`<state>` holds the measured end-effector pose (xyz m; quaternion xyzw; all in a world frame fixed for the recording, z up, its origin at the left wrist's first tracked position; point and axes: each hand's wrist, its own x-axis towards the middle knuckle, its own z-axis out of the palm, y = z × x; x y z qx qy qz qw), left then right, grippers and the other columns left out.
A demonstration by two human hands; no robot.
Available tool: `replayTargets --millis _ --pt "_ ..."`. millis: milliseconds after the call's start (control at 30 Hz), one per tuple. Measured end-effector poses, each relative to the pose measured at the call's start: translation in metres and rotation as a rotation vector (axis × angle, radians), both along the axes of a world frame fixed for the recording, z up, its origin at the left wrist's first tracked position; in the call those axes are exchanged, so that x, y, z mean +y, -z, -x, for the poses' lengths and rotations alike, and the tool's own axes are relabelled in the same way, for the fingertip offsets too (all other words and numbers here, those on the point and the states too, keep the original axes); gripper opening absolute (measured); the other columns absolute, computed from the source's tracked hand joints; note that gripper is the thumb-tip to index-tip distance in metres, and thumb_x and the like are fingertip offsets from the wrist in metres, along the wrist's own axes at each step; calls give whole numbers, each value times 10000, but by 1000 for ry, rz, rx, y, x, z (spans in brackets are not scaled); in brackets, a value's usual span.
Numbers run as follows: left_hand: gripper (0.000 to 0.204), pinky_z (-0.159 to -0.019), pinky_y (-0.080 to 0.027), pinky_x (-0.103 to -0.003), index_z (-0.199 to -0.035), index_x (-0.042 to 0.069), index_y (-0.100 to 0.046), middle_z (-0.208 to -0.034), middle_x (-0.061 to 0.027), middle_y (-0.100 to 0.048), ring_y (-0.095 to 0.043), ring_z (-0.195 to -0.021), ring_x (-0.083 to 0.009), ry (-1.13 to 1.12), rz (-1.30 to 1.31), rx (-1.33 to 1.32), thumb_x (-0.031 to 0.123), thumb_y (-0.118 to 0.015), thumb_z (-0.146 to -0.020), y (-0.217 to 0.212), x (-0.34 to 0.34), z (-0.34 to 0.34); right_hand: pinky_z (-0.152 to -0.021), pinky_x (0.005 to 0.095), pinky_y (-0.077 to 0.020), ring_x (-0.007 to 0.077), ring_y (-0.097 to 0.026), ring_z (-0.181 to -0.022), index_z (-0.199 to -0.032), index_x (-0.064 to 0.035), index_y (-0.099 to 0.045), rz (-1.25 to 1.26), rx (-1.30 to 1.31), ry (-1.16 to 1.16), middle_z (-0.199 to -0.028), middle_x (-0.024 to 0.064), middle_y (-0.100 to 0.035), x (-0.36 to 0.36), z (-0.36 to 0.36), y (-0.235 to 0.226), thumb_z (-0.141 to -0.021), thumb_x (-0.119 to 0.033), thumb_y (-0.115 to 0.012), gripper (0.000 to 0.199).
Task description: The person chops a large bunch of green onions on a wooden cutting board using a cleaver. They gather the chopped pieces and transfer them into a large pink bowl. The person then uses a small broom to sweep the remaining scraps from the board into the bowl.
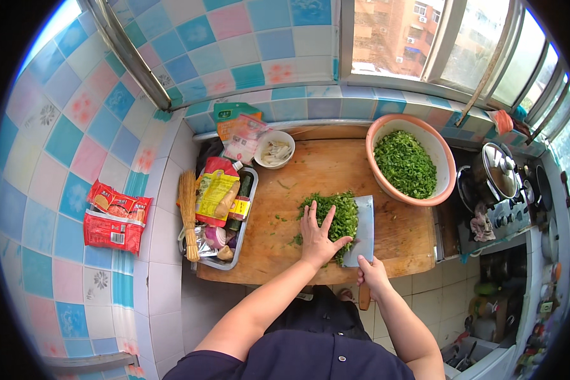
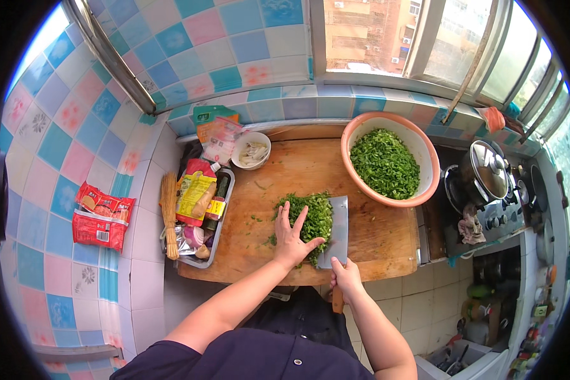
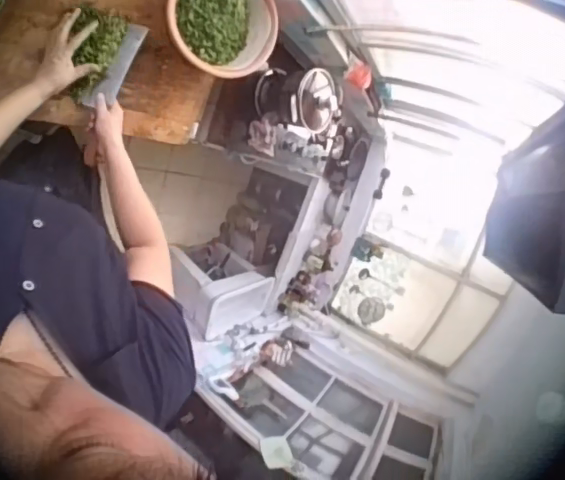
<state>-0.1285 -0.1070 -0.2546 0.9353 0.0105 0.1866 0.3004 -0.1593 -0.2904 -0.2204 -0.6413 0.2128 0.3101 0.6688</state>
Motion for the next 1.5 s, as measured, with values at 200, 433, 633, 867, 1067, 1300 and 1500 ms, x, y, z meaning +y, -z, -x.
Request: replayTargets --millis 200,433,633,867,1067,1300,1500 --pt "668 -1069 -306 -536 -1296 217 -565 -1462 -164 -279 -274 -1312 -448 61 54 -47 503 -751 -722 -10 -2 -7 -459 291 -426 107 -437 -463 -874 -77 -474 -128 -3 -2 -599 -3 -456 22 0 11 -957 -243 -561 205" --pt "521 -1064 -330 -511 -1190 157 -641 -1405 -139 -375 -342 -1262 -417 137 109 -168 350 -782 -726 -36 7 -1 -476 287 -417 99 -415 -464 -877 -95 -470 -281 28 81 -596 -16 -438 42 17 -3 -952 -218 -561 171" --pt "481 -1034 -357 -509 -1155 109 -652 -1399 -130 -372 -344 -1241 -426 228 49 -237 288 -785 -729 -81 20 6 -505 288 -421 93 -396 -470 -853 -134 -448 -440 28 130 -599 -30 -427 59 36 -28 -958 -230 -549 175" --pt "452 -1047 -345 -501 -1142 104 -659 -1359 -155 -422 -356 -1239 -436 263 -24 -259 270 -766 -736 -144 0 -15 -526 279 -416 79 -392 -495 -833 -154 -417 -580 -3 160 -601 -46 -391 46 19 -74 -961 -235 -555 204" --pt "439 -1045 -357 -492 -1130 110 -663 -1335 -164 -447 -364 -1252 -419 302 -29 -377 270 -770 -736 -181 -65 -77 -525 281 -411 78 -398 -506 -837 -158 -419 -597 -64 175 -615 -48 -407 -21 -40 -117 -953 -219 -566 197" --pt "437 -1064 -322 -482 -1214 134 -623 -1390 -165 -423 -349 -1278 -408 270 223 -302 346 -684 -836 -157 -150 -188 -525 257 -442 90 -482 -545 -861 -80 -457 -164 -426 10 -671 -5 -495 -114 -146 -144 -925 -195 -601 195" --pt "489 -1152 -141 -500 -1419 163 -432 -1547 -122 -242 -193 -1430 -337 172 62 -126 322 -492 -961 -111 -190 -211 -515 245 -440 91 -500 -525 -770 -73 -485 83 -484 -104 -639 1 -509 -169 -187 -132 -954 -245 -569 266"
